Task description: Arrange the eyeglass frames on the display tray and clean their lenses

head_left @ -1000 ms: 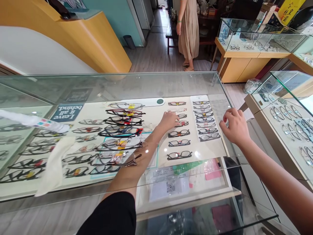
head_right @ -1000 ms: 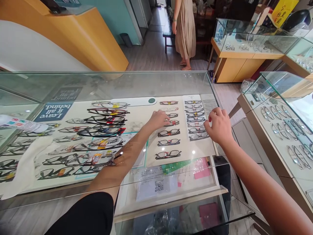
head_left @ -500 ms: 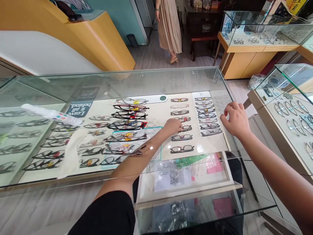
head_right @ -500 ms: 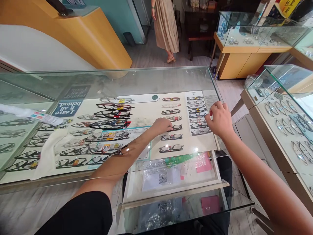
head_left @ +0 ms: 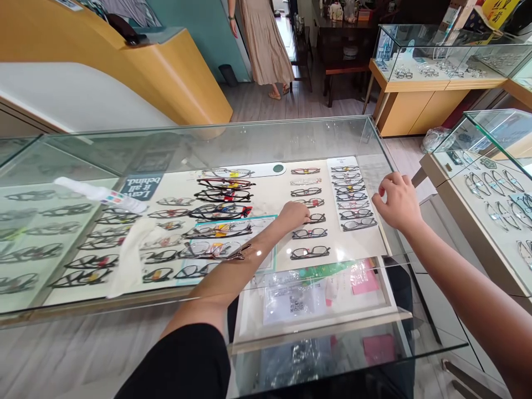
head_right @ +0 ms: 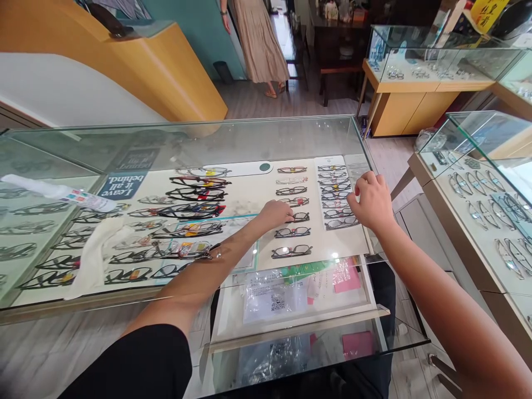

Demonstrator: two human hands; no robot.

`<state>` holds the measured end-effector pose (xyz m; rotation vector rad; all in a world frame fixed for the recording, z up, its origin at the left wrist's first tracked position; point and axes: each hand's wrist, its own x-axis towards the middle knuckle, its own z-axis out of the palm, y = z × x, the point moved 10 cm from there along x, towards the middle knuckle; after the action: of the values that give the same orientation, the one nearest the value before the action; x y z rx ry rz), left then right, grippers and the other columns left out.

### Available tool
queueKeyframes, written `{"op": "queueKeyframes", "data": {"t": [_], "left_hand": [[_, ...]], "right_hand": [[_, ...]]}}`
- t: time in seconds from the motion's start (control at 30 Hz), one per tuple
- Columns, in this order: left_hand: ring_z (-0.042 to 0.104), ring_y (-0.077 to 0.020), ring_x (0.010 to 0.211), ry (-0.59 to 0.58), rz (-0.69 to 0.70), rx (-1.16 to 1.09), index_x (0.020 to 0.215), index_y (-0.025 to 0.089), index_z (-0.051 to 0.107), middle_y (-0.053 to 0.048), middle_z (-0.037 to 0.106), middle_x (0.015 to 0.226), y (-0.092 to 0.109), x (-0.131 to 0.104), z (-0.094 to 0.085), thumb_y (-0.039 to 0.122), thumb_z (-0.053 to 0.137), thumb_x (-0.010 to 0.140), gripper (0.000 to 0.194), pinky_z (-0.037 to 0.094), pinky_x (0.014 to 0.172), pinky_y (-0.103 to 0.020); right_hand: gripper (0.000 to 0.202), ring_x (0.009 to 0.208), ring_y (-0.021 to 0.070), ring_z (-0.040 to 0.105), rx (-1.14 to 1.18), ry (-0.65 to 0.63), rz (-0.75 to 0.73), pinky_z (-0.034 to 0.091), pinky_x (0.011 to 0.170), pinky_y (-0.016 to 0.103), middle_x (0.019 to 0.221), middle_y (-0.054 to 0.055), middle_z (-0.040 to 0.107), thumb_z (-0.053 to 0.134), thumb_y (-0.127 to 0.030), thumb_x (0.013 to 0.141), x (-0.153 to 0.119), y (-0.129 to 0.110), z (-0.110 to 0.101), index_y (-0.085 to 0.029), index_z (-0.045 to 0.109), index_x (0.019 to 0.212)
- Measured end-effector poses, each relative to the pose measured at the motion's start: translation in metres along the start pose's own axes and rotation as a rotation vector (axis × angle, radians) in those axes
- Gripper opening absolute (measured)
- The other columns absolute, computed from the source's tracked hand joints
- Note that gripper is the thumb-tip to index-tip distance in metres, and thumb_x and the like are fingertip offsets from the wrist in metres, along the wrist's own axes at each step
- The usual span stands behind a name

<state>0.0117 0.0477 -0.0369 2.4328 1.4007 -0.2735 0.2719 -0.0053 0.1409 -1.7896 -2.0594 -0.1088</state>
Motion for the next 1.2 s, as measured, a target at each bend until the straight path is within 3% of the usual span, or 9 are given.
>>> {"op": "queueKeyframes", "data": {"t": [0.17, 0.4, 0.57, 0.7, 0.83, 1.0, 1.07, 1.2], "left_hand": [[0.072, -0.0284, 0.107, 0.023, -0.005, -0.034, 0.094, 0.026, 0.084, -0.008, 0.082, 0.108, 0.006, -0.013, -0.006, 0.045, 0.067, 0.096, 0.026, 0.047, 0.084, -0.036], [0.074, -0.0249, 0.093, -0.069, 0.007, -0.116, 0.087, 0.026, 0.082, -0.004, 0.083, 0.098, 0.028, -0.038, 0.007, 0.044, 0.074, 0.089, 0.02, 0.044, 0.072, -0.031], [0.072, -0.0275, 0.091, 0.026, -0.023, -0.14, 0.095, 0.021, 0.074, -0.01, 0.08, 0.098, 0.047, -0.06, 0.001, 0.037, 0.058, 0.099, 0.023, 0.045, 0.074, -0.036], [0.07, -0.0233, 0.08, 0.039, 0.032, -0.199, 0.097, 0.023, 0.066, -0.005, 0.076, 0.086, 0.081, -0.093, 0.007, 0.027, 0.051, 0.099, 0.016, 0.045, 0.07, -0.035], [0.07, -0.021, 0.087, -0.019, 0.158, -0.269, 0.088, 0.024, 0.061, -0.002, 0.077, 0.095, 0.115, -0.134, 0.015, 0.025, 0.059, 0.092, 0.004, 0.047, 0.073, -0.032], [0.06, -0.0177, 0.07, -0.339, 0.253, -0.439, 0.075, 0.024, 0.052, 0.001, 0.068, 0.075, 0.131, -0.187, 0.022, 0.017, 0.066, 0.081, 0.017, 0.039, 0.062, -0.03], [0.055, -0.015, 0.062, -0.408, 0.251, -0.527, 0.072, 0.024, 0.051, 0.004, 0.063, 0.067, 0.131, -0.208, 0.014, 0.012, 0.068, 0.075, 0.021, 0.036, 0.058, -0.029], [0.053, -0.012, 0.061, -0.33, 0.242, -0.712, 0.07, 0.023, 0.056, 0.006, 0.06, 0.065, 0.13, -0.248, -0.023, 0.007, 0.071, 0.069, 0.022, 0.039, 0.06, -0.026]], "right_hand": [[0.014, 0.097, 0.0342, 0.053, 0.009, -0.002, 0.0, 0.049, 0.088, 0.054, 0.108, 0.016, 0.062, 0.057, -0.029, 0.091, 0.0, 0.001, 0.001, -0.023, 0.061, 0.08], [0.014, 0.097, 0.0337, 0.053, 0.006, -0.015, 0.01, 0.049, 0.09, 0.053, 0.109, 0.016, 0.063, 0.056, -0.027, 0.091, 0.001, 0.002, 0.002, -0.023, 0.056, 0.078], [0.012, 0.098, 0.0349, 0.054, 0.028, -0.011, 0.01, 0.048, 0.089, 0.055, 0.109, 0.016, 0.063, 0.057, -0.028, 0.09, 0.003, 0.003, 0.004, -0.023, 0.058, 0.08], [0.012, 0.099, 0.0356, 0.053, 0.041, -0.011, 0.012, 0.049, 0.088, 0.055, 0.108, 0.016, 0.063, 0.057, -0.028, 0.09, 0.005, 0.005, 0.006, -0.023, 0.057, 0.079], [0.013, 0.097, 0.0345, 0.053, 0.036, -0.009, 0.008, 0.049, 0.087, 0.054, 0.107, 0.016, 0.062, 0.057, -0.029, 0.09, 0.008, 0.007, 0.009, -0.023, 0.056, 0.078], [0.015, 0.094, 0.032, 0.053, 0.043, 0.046, -0.035, 0.05, 0.085, 0.051, 0.103, 0.014, 0.061, 0.06, -0.029, 0.087, 0.013, 0.013, 0.01, -0.023, 0.055, 0.075], [0.015, 0.093, 0.0314, 0.052, 0.054, 0.07, -0.051, 0.049, 0.085, 0.052, 0.101, 0.014, 0.06, 0.061, -0.029, 0.086, 0.015, 0.016, 0.009, -0.024, 0.054, 0.074], [0.018, 0.094, 0.031, 0.052, 0.072, 0.042, -0.037, 0.048, 0.089, 0.052, 0.102, 0.014, 0.061, 0.062, -0.027, 0.086, 0.021, 0.019, 0.008, -0.024, 0.051, 0.073]]}}
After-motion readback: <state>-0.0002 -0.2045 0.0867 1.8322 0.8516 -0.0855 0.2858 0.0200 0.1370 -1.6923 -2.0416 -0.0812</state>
